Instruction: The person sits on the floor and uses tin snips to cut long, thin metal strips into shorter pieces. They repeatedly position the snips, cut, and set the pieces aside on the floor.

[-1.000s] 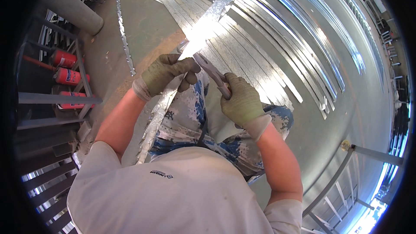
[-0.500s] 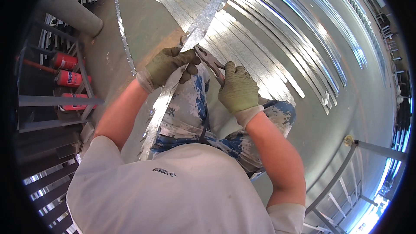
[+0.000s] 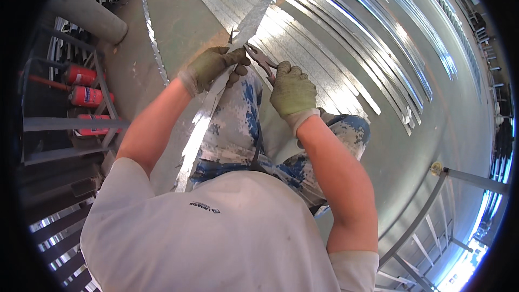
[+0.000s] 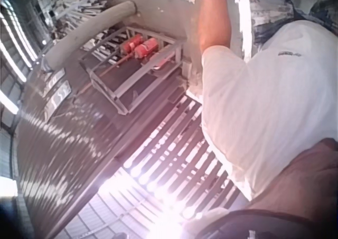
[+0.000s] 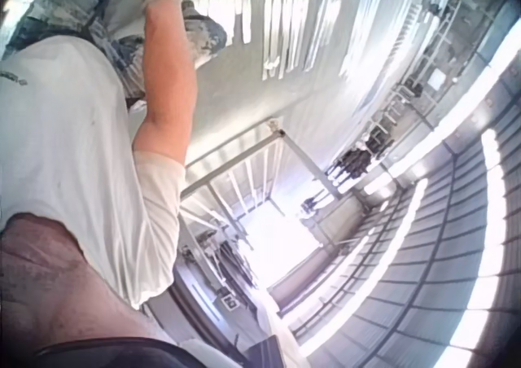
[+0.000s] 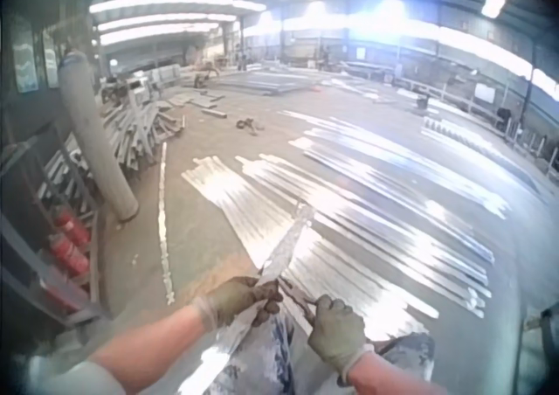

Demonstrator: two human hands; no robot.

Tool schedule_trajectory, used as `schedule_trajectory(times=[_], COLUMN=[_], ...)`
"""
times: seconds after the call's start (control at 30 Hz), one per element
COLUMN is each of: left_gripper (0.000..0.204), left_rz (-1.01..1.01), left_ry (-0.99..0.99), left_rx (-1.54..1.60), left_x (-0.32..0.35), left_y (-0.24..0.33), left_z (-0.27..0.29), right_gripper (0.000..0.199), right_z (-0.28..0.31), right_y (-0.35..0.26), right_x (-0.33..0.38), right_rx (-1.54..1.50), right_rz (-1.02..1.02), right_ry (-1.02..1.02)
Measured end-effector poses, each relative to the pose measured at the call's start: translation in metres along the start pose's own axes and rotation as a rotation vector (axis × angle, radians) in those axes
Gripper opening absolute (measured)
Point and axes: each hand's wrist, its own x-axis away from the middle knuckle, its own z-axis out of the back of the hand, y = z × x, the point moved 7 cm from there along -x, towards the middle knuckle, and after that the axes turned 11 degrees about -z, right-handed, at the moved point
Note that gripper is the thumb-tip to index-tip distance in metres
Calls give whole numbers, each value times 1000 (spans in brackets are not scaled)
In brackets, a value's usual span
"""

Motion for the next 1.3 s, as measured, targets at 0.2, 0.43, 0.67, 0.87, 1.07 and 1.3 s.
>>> schedule_trajectory(times=[0.2, 0.43, 0.67, 0.87, 1.07, 1.3], left_gripper=[38, 41, 46, 41, 39, 40], left_rz=[68, 97, -105, -4, -30, -51], left_ry=[9, -11, -103, -138, -35, -41], left_rx=[-33, -22, 129, -170, 205, 264], left_x=[-14, -23, -13, 32, 43, 49], left_y=[-16, -22, -23, -18, -31, -27], left_z=[5, 7, 16, 34, 28, 21], right_gripper=[46, 44, 45, 52, 60, 54], right_z=[-19, -20, 12, 20, 14, 25], right_y=[2, 1, -4, -4, 7, 23], right_x=[-6, -9, 5, 10, 19, 30], right_rx=[23, 44, 50, 101, 113, -263], right_rz=[-21, -45, 1, -17, -3, -101], right_ry=[20, 26, 33, 80, 214, -406])
